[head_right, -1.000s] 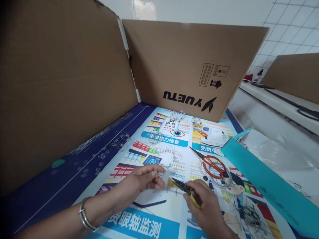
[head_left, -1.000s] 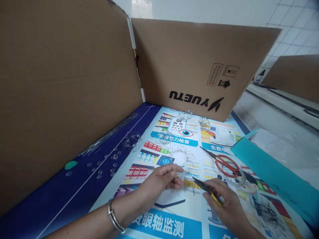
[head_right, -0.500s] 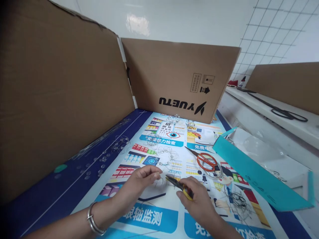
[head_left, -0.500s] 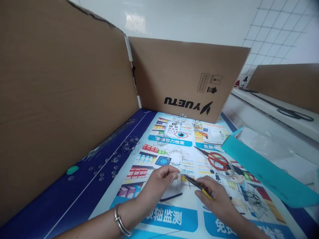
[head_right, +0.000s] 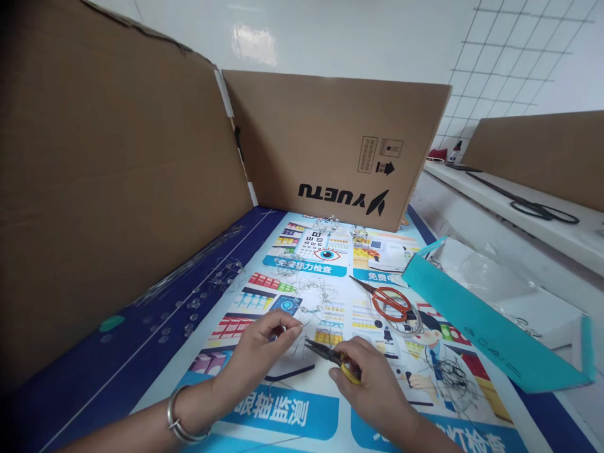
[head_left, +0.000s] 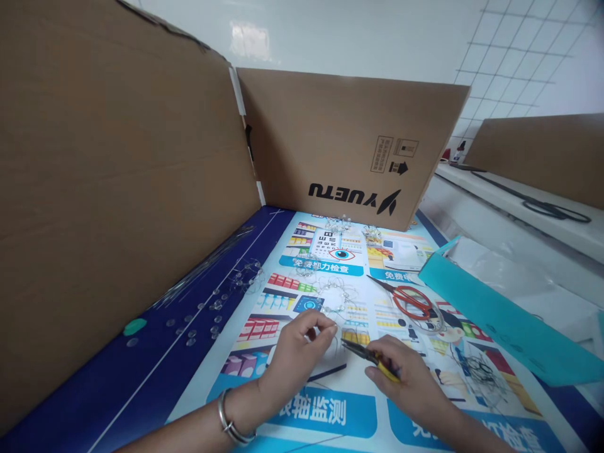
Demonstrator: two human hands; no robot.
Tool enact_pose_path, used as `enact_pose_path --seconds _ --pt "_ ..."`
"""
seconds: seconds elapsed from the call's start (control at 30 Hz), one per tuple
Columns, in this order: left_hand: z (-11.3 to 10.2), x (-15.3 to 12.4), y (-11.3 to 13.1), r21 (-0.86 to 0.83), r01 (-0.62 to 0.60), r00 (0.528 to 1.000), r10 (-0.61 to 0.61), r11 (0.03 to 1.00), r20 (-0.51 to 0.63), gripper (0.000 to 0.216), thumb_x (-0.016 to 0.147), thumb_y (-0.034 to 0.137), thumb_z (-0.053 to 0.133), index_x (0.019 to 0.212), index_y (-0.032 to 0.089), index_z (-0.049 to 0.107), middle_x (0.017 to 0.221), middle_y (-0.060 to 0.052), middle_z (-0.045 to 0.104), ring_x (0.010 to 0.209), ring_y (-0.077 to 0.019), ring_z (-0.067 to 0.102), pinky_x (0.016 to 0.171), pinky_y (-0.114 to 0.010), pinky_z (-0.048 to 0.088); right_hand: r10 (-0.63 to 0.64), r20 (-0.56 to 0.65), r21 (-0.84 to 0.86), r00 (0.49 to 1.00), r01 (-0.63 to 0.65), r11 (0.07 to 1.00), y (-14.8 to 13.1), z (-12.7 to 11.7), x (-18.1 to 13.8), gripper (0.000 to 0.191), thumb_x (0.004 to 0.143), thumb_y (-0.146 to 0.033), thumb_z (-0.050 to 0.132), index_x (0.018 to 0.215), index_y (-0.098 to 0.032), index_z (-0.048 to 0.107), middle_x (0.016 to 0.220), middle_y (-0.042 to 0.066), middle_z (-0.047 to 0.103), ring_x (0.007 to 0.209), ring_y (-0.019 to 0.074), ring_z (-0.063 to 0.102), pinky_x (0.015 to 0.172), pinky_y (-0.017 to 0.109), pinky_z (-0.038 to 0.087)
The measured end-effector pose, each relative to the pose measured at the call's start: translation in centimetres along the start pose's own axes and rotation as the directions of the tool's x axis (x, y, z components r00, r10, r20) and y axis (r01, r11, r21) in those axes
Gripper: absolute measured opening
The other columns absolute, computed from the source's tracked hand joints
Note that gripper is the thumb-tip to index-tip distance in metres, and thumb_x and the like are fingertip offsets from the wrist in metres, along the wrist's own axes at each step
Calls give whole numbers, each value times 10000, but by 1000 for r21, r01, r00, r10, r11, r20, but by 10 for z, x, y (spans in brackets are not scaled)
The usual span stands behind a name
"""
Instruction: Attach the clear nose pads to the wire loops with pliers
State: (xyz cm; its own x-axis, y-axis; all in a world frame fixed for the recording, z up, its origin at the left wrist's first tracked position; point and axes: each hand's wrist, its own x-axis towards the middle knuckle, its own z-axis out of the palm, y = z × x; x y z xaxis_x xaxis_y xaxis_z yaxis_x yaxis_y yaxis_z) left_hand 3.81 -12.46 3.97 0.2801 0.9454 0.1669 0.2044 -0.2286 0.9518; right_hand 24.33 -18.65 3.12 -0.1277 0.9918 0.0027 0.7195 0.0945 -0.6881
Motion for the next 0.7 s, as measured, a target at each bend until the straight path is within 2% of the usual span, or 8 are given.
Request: enact_pose_path --seconds 0.17,0.27,0.37,0.47,0.6,0.7 --pt "3 -2 -6 -104 91 995 -85 990 60 137 786 273 554 712 161 578 699 -5 563 650 -120 483 595 -225 385 -16 9 -34 1000 16 999 0 -2 1 160 780 -318 548 901 -227 600 830 10 606 741 158 552 657 270 425" --pt "3 1 -10 -191 134 983 -106 972 151 167 793 307 558 727 154 565 660 5 529 620 -111 462 579 -220 371 -27 11 -40 1000 28 999 1 -3 1 150 794 -326 526 869 -229 613 812 9 625 739 167 565 655 277 430" --pt "2 4 -14 -245 166 959 -99 955 264 194 809 323 542 906 164 595 650 14 517 622 -116 480 595 -231 383 -40 -3 -40 999 40 998 3 -4 1 160 801 -328 510 859 -230 622 808 13 637 737 174 575 648 281 439" --pt "2 5 -17 -228 153 951 -82 962 297 292 818 333 530 1059 182 594 685 6 530 634 -123 500 618 -246 403 -45 -7 -51 999 45 998 4 -4 1 170 805 -335 499 845 -231 628 799 15 644 724 177 580 627 278 445" --pt "3 2 -16 -172 106 966 -61 979 251 261 823 359 521 958 187 663 766 -28 571 693 -141 528 659 -256 421 -27 9 -79 1000 28 996 -1 -2 0 171 796 -339 517 870 -237 633 815 17 647 732 179 585 649 285 448" --pt "5 1 -12 -202 155 964 -104 967 243 247 823 363 521 856 165 664 832 -47 617 729 -150 543 688 -262 433 -15 15 -94 1000 17 995 -3 1 -2 163 791 -338 533 876 -234 625 826 13 641 745 173 585 654 281 450"
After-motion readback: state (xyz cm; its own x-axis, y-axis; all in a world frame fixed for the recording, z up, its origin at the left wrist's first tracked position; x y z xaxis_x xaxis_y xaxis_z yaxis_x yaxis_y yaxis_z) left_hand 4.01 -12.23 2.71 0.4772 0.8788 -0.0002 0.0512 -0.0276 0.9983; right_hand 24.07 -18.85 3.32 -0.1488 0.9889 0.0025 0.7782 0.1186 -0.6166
